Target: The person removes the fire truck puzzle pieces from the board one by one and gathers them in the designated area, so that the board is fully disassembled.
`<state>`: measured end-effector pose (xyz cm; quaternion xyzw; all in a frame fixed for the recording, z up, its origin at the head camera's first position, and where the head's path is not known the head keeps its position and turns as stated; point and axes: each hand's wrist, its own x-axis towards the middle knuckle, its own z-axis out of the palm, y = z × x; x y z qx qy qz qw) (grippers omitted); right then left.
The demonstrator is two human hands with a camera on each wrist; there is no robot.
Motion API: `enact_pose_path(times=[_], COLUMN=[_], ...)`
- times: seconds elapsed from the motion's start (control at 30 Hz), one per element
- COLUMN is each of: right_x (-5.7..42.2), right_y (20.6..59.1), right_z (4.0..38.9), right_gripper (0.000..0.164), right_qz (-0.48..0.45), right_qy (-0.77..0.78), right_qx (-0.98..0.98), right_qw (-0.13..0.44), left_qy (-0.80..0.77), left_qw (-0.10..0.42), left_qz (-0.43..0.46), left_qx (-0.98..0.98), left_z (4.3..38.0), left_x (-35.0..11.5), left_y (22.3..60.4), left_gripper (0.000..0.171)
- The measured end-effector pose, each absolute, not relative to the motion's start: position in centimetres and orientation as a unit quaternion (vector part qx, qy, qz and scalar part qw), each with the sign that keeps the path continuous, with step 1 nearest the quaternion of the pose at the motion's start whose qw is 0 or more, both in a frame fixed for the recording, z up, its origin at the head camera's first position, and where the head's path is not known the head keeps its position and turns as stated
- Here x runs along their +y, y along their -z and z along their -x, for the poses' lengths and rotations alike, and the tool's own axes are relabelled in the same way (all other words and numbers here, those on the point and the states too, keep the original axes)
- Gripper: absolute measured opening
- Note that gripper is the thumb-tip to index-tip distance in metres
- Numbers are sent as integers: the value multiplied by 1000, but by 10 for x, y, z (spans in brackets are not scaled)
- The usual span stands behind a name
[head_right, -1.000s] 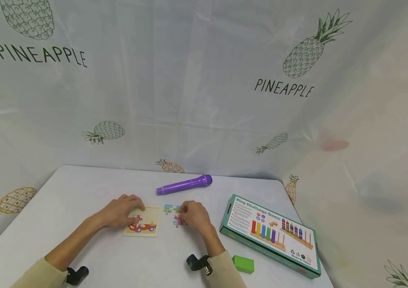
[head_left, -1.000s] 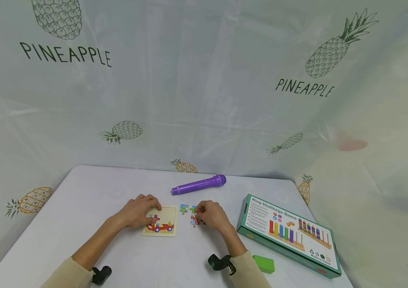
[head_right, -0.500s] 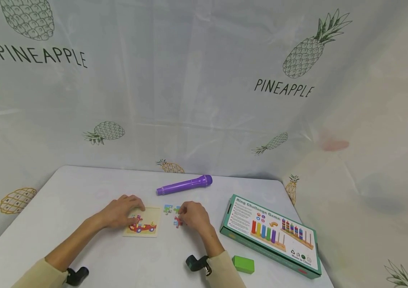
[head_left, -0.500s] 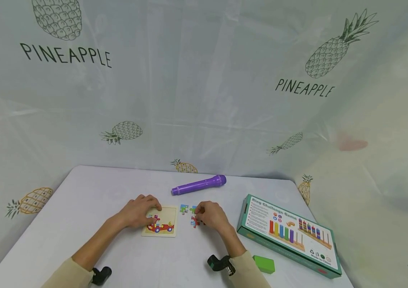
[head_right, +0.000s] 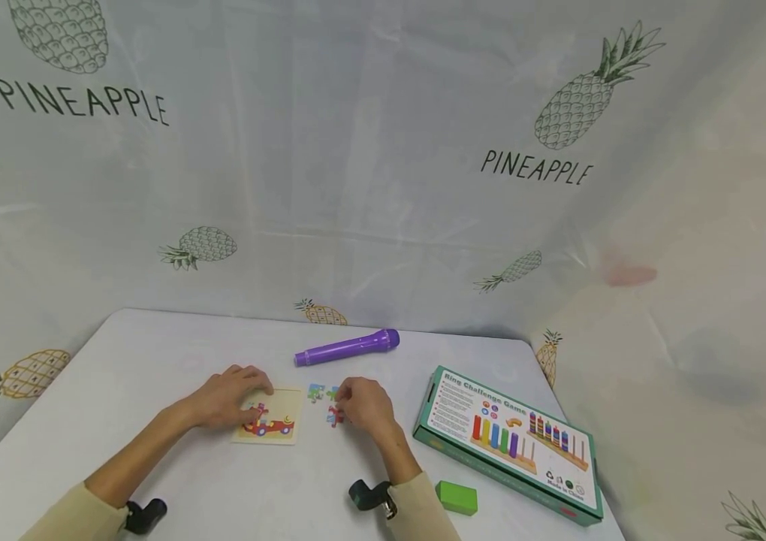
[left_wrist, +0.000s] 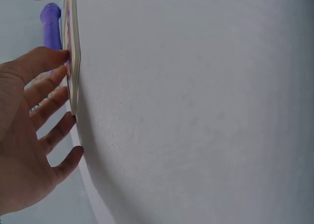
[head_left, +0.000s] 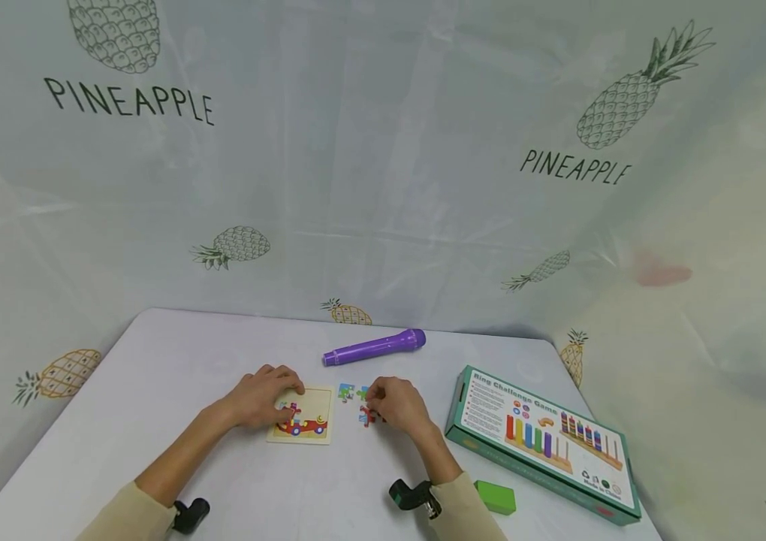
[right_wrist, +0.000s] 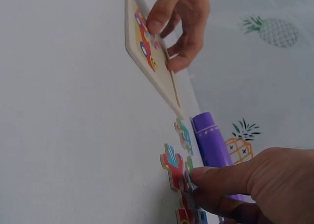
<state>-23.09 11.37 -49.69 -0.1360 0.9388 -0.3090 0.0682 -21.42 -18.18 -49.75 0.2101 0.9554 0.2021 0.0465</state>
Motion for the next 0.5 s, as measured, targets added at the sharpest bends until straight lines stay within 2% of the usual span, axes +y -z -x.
enact_pose_path(times=[0.27, 0.5], right_x=[92, 60], right_y=[497, 505], right_z=[226, 220], right_gripper=[3, 5], right_qz=[163, 238], right_qy=[328, 344], right_qx=[928, 905], right_qw=[65, 82], left_qy=[-213, -213], left_qw=[80, 74], left_qz=[-219, -235], left_qx=[949, 945], left_z=[213, 211], left_x=[-186, -187], left_y=[493, 489], left_gripper=[48, 53])
